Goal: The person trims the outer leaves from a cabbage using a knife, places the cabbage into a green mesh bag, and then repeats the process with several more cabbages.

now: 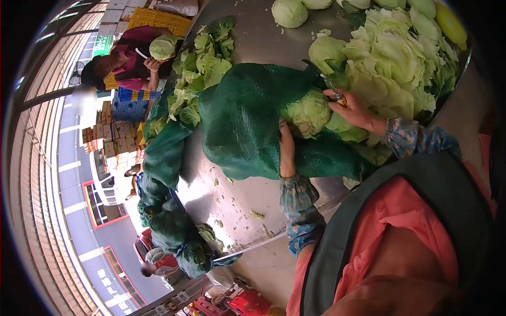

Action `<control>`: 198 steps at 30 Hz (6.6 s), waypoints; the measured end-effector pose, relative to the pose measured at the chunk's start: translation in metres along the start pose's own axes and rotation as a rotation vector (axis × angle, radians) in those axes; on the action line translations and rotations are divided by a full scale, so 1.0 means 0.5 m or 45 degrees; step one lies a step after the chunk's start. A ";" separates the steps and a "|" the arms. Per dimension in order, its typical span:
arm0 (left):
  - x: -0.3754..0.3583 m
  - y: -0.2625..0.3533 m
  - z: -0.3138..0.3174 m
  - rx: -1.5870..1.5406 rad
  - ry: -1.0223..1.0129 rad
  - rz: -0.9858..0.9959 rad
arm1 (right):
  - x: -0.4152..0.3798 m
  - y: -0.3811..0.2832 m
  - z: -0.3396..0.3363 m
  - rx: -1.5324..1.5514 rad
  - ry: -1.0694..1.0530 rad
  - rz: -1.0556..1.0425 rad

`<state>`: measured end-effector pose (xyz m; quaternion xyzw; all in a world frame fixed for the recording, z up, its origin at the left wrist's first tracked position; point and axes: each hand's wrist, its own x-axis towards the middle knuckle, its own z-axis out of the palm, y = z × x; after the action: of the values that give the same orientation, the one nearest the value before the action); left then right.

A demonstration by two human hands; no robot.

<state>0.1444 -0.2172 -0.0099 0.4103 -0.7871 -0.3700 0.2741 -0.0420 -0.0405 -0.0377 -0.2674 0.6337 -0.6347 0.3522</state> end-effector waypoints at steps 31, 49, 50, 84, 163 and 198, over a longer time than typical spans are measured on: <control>-0.264 0.090 0.184 -0.645 0.073 -0.392 | -0.003 -0.112 -0.140 -0.552 -0.521 -0.366; -0.179 0.130 0.137 0.208 -0.135 0.213 | -0.209 -0.044 -0.132 -0.602 -0.302 -0.287; -0.170 0.124 0.142 0.185 -0.121 0.205 | -0.202 -0.040 -0.131 -0.644 -0.303 -0.314; -0.095 0.117 0.095 0.167 -0.508 0.386 | -0.056 0.035 -0.141 -1.175 -0.312 -0.369; -0.051 0.090 0.138 -0.028 -0.223 -0.012 | -0.147 0.076 -0.090 -0.648 0.203 0.044; -0.027 0.102 0.097 0.182 -0.469 0.568 | 0.024 -0.078 -0.065 -0.743 0.065 -0.448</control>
<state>0.0930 -0.1687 0.0018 0.1714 -0.9185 -0.3124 0.1715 -0.0788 -0.0320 -0.0022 -0.4460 0.7414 -0.4842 0.1301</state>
